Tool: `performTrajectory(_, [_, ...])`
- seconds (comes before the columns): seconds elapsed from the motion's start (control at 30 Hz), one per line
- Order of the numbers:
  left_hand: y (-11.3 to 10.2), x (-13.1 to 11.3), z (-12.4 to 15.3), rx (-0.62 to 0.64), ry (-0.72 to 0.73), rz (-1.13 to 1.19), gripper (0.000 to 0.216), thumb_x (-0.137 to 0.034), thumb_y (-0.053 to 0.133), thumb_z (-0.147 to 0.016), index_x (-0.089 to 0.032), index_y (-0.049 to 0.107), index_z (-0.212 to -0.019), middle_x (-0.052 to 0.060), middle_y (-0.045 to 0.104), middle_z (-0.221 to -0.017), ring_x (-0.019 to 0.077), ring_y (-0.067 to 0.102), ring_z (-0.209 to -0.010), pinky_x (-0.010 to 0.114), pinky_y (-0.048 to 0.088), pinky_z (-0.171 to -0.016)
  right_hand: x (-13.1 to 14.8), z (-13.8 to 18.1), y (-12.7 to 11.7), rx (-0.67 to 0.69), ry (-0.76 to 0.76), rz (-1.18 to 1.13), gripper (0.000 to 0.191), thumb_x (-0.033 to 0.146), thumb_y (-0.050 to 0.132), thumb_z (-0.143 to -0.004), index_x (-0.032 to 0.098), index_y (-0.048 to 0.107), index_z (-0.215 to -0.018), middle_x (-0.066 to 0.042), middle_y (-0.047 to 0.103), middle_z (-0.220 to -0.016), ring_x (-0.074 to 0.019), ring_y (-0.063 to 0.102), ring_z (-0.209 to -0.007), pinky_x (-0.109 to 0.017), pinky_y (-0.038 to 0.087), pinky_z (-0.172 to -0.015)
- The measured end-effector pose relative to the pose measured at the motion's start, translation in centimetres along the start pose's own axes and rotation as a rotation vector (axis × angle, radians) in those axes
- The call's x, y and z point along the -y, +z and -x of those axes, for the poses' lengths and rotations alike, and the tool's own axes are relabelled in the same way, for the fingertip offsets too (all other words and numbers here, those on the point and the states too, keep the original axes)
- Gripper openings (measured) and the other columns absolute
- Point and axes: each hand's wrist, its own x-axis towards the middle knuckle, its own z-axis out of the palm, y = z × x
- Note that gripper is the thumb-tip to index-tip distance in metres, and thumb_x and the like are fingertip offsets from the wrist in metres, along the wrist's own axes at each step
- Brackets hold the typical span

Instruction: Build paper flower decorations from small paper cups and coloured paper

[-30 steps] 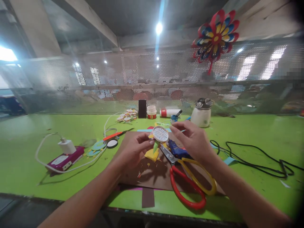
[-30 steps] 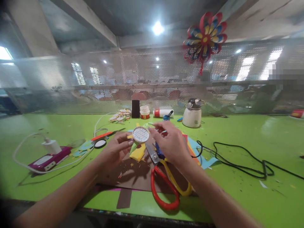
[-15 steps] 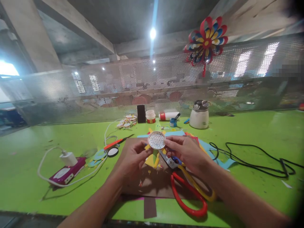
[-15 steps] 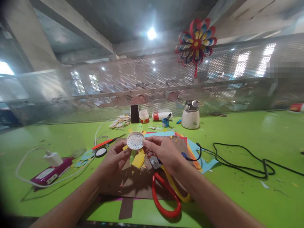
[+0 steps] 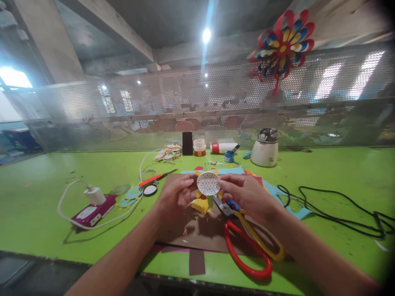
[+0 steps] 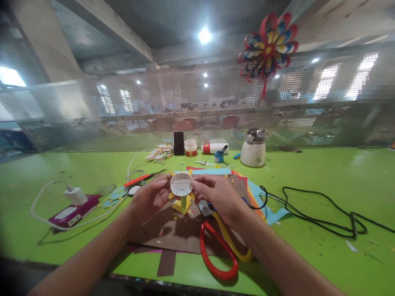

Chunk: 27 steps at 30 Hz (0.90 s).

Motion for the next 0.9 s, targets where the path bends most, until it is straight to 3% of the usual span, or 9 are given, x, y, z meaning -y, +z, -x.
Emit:
performTrajectory(0.4, [0.6,0.0,0.3,-0.084,-0.026,-0.152,0.028,-0.029,0.077,-0.073,-0.011,0.07,-0.093,0.01,0.071,-0.095,0.0157,0.065,-0.081,0.028,0.05,-0.077,-0.5,-0.1,0.0,0.025,0.042,0.035,0.025,0.039,0.077,-0.074,0.019,0.075,-0.088,-0.002,0.063,-0.076,-0.0102,0.055,-0.064,-0.026,0.049,-0.063])
performTrajectory(0.9, [-0.8,0.6,0.1,-0.062,0.014,-0.342,0.033,-0.035,0.075,-0.075,-0.011,0.073,-0.098,0.01,0.071,-0.089,0.0175,0.064,-0.081,0.03,0.048,-0.078,-0.6,-0.2,0.0,0.032,0.059,0.038,0.022,0.037,0.079,-0.071,0.018,0.075,-0.082,-0.002,0.064,-0.077,-0.0096,0.053,-0.066,-0.023,0.047,-0.062])
